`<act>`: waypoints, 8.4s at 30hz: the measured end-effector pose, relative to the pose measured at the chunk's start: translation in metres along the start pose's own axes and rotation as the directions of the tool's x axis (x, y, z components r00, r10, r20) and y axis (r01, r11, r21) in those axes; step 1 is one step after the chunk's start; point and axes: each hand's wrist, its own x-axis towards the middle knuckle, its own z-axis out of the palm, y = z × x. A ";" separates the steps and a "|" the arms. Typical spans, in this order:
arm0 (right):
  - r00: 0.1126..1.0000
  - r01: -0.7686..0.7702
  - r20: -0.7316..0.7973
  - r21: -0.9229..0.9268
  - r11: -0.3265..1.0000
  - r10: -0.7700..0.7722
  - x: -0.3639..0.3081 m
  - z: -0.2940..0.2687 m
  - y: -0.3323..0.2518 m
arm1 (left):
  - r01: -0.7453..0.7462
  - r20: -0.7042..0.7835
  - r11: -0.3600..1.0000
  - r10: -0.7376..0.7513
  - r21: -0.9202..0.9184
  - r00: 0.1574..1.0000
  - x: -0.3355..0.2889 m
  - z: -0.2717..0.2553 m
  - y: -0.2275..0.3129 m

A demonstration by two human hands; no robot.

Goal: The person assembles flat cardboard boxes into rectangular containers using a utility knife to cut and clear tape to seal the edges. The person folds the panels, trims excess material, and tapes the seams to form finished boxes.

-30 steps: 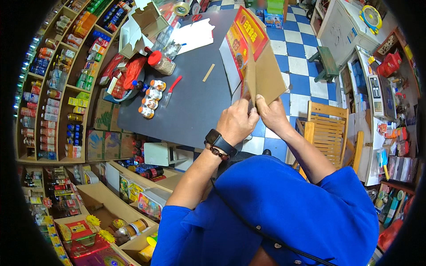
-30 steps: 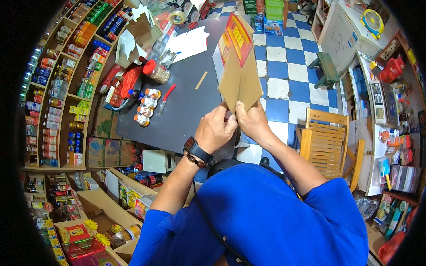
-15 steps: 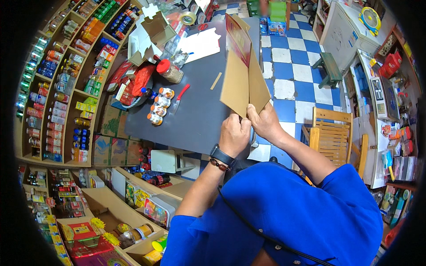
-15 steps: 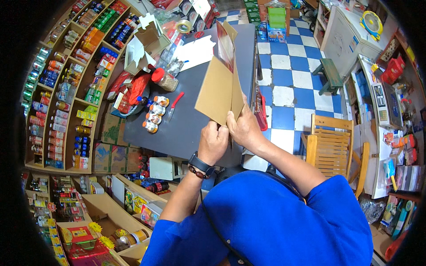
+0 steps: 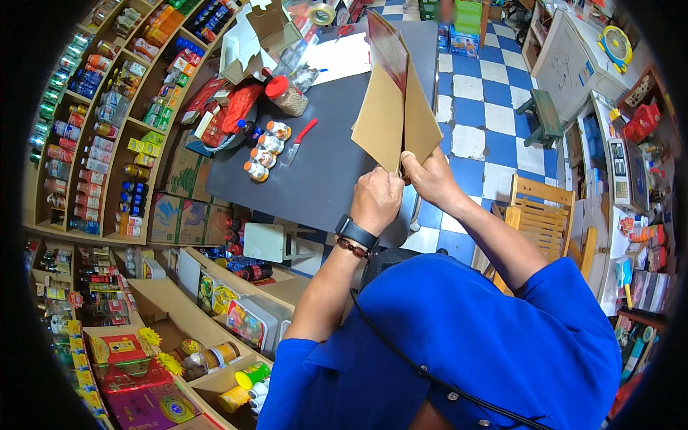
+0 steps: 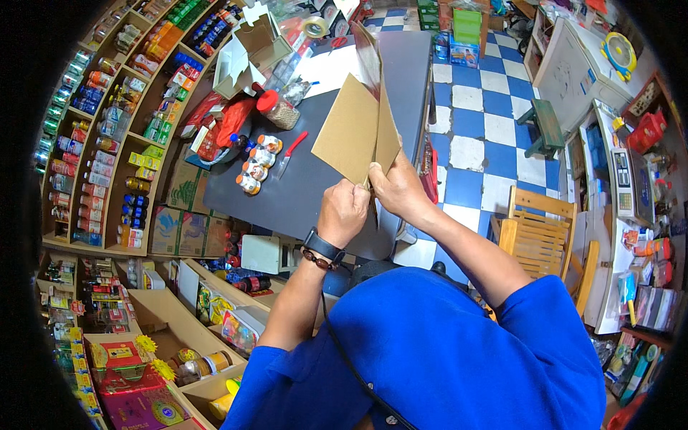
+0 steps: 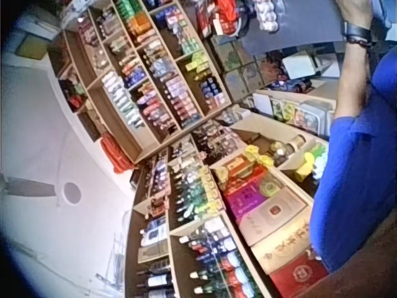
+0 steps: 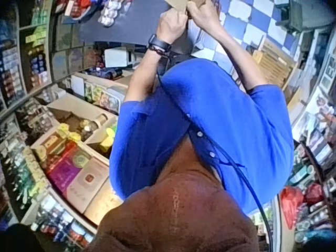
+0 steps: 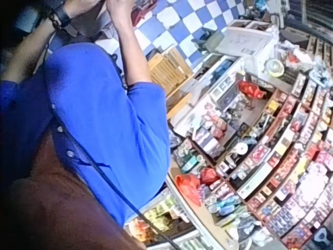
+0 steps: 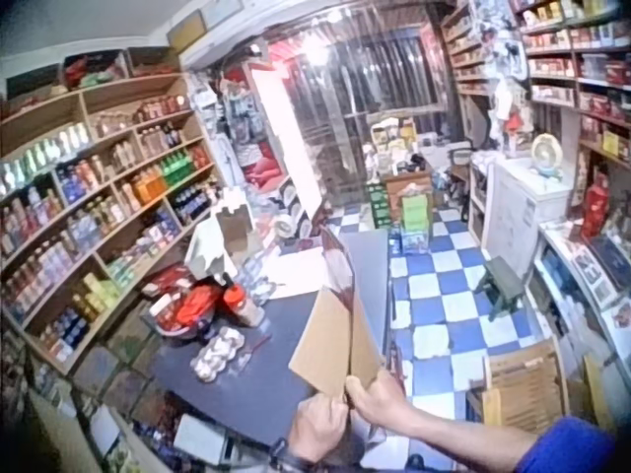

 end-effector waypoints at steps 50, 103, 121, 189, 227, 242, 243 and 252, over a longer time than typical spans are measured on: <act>0.927 -0.311 -0.054 0.439 0.843 0.370 -0.046 -0.053 0.017 | -0.868 0.623 0.454 0.625 0.201 0.471 0.054 -0.009 0.031; 0.828 0.559 0.481 -0.746 0.361 -0.287 -0.016 -0.046 0.045 | 0.059 0.559 0.998 -0.051 0.004 0.828 -0.009 0.032 -0.073; 0.832 0.458 0.551 -0.749 0.479 0.066 0.008 -0.040 0.028 | 0.362 0.175 0.792 -0.497 0.491 0.850 0.132 0.006 -0.398; 0.751 0.542 0.635 -0.749 0.381 0.179 0.233 -0.024 0.254 | 0.487 0.198 0.822 -0.551 0.296 0.810 0.100 0.135 -0.141; 0.802 0.525 0.569 -0.816 0.243 0.181 0.227 -0.019 0.270 | 0.409 0.363 0.788 -0.587 0.459 0.723 0.032 0.121 -0.139; 0.804 0.505 0.571 -0.803 0.316 0.165 0.226 -0.021 0.269 | 0.574 0.225 0.730 -0.671 0.372 0.707 -0.005 0.085 -0.119; 0.802 0.504 0.577 -0.793 0.343 0.156 0.225 -0.022 0.271 | 0.622 0.132 0.724 -0.677 0.300 0.724 -0.013 0.085 -0.121; 0.673 0.592 0.735 -0.602 0.535 0.082 0.162 -0.069 0.221 | 0.830 0.084 0.536 -0.830 -0.158 0.552 -0.052 0.109 -0.144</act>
